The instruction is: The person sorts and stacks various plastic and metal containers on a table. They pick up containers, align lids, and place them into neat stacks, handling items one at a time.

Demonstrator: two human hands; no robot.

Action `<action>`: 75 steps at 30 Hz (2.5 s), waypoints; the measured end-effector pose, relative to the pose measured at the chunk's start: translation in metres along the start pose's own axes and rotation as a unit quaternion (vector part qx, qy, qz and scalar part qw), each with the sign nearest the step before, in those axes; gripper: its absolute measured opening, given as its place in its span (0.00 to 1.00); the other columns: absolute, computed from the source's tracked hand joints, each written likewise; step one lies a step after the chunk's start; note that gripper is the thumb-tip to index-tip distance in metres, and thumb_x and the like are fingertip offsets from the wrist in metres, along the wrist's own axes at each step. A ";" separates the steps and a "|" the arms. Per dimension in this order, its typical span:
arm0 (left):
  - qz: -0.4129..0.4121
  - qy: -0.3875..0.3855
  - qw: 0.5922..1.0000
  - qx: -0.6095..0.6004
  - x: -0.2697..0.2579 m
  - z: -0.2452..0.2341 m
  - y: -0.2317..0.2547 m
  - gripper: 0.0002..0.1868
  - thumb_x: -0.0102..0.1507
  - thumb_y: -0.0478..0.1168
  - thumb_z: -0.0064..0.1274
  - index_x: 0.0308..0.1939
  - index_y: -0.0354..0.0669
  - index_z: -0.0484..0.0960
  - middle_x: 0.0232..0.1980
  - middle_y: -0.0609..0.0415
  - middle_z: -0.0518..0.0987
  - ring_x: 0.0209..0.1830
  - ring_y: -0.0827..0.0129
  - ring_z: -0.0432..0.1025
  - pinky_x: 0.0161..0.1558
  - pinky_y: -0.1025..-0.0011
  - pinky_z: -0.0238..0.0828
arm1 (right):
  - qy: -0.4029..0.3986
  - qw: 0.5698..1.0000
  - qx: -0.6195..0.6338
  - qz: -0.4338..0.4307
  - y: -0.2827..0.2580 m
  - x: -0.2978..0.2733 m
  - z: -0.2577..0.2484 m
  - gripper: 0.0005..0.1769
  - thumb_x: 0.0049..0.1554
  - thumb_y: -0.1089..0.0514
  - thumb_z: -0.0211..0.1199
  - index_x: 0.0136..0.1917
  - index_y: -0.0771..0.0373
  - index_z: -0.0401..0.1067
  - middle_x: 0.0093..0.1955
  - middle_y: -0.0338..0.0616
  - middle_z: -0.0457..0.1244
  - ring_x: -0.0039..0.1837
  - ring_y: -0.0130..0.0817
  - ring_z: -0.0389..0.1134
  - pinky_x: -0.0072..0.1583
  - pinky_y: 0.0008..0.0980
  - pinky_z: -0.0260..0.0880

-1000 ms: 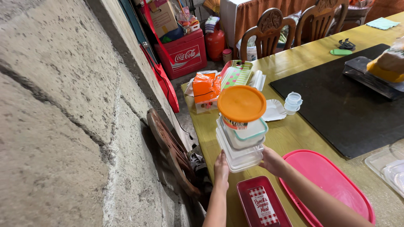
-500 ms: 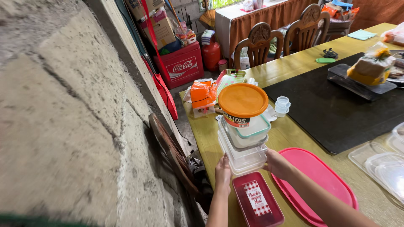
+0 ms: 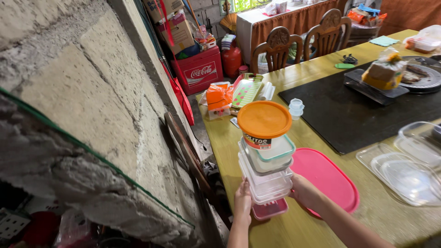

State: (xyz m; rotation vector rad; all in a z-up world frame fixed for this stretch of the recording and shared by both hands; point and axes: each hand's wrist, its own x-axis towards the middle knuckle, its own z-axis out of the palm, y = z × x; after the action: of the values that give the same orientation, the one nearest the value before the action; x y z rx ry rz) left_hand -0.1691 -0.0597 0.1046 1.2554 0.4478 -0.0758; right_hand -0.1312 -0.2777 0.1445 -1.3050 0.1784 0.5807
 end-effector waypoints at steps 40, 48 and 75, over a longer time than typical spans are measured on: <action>-0.150 0.012 0.988 0.022 0.002 -0.012 -0.085 0.38 0.66 0.69 0.37 0.70 0.52 0.73 0.66 0.51 0.81 0.66 0.60 0.74 0.65 0.47 0.67 | 0.161 0.967 0.147 0.129 0.095 -0.014 -0.021 0.31 0.66 0.37 0.45 0.75 0.56 0.62 0.74 0.43 0.58 0.69 0.48 0.60 0.70 0.50 0.63; -0.132 0.019 0.991 0.034 0.057 -0.019 -0.103 0.37 0.66 0.69 0.35 0.73 0.57 0.69 0.68 0.55 0.78 0.70 0.61 0.71 0.70 0.47 0.64 | 0.112 0.975 0.181 0.067 0.088 0.028 -0.011 0.25 0.67 0.45 0.45 0.72 0.55 0.66 0.72 0.37 0.60 0.65 0.43 0.62 0.69 0.42 0.65; -0.133 0.024 0.989 0.064 0.215 -0.030 -0.004 0.33 0.69 0.64 0.35 0.72 0.55 0.71 0.65 0.54 0.80 0.65 0.63 0.75 0.64 0.55 0.75 | 0.089 0.982 0.160 0.043 0.013 0.188 0.026 0.30 0.65 0.43 0.42 0.78 0.48 0.61 0.77 0.29 0.55 0.75 0.40 0.55 0.76 0.40 0.54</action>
State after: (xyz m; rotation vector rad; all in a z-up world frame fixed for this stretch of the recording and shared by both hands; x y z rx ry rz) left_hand 0.0172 0.0067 0.0147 1.3201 0.6602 -0.3051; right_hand 0.0160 -0.1942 0.0579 -1.0388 0.4598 0.4854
